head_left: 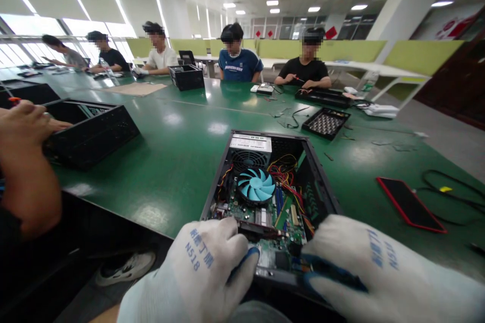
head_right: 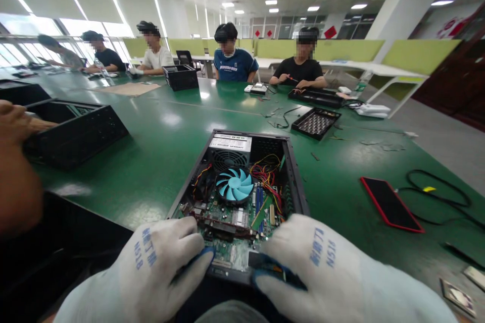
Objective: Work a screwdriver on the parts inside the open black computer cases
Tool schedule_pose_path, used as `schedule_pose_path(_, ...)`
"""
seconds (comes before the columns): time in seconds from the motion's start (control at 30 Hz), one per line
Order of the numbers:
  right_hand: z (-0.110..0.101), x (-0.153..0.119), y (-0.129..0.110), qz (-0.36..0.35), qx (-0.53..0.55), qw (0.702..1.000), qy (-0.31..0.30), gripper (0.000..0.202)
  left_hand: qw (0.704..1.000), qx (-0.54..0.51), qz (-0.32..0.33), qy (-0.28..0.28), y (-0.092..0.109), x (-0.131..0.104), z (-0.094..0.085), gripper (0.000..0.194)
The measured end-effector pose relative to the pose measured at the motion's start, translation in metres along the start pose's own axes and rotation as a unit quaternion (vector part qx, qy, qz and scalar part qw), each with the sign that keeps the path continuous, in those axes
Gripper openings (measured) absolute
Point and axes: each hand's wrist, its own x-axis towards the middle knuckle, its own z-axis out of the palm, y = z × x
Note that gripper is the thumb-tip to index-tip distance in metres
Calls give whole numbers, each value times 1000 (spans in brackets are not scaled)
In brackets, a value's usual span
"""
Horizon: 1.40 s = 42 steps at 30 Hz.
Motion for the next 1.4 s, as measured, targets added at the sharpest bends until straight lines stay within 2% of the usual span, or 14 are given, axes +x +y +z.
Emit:
schedule_pose_path(0.03,-2,18,3,-25,-40,998,-45,19,1000,1,-2,1,0,1,1,30)
schedule_pose_path(0.1,2,54,14,-57,-140,987,-43,22,1000,9,-9,2,0,1,2,29)
schedule_pose_path(0.2,19,96,32,-62,-252,960,-101,31,1000,20,-18,7,-1,0,4,28)
schedule_pose_path(0.3,37,121,37,-62,-287,937,-190,35,1000,19,-22,8,-1,-3,6,26)
schedule_pose_path(0.37,44,131,32,-58,-297,926,-226,29,999,17,-28,7,-1,-4,6,27)
schedule_pose_path(0.47,49,138,23,-69,-299,921,-239,10,999,10,-31,6,-1,-4,6,27)
schedule_pose_path(0.6,52,140,22,-104,-289,921,-241,19,999,10,-28,14,-1,-3,6,25)
schedule_pose_path(0.7,48,135,27,-106,-283,922,-242,16,999,14,-30,19,0,-2,6,25)
schedule_pose_path(0.8,37,124,32,-77,-279,927,-239,13,999,17,-34,19,0,-2,6,26)
schedule_pose_path(1.0,14,112,45,20,-316,916,-246,23,999,9,-38,17,0,-3,6,28)
schedule_pose_path(1.13,11,122,55,66,-349,903,-243,21,999,16,-34,17,-1,-4,8,27)
schedule_pose_path(1.4,15,149,77,110,-365,894,-237,19,999,13,-43,15,1,-4,6,30)
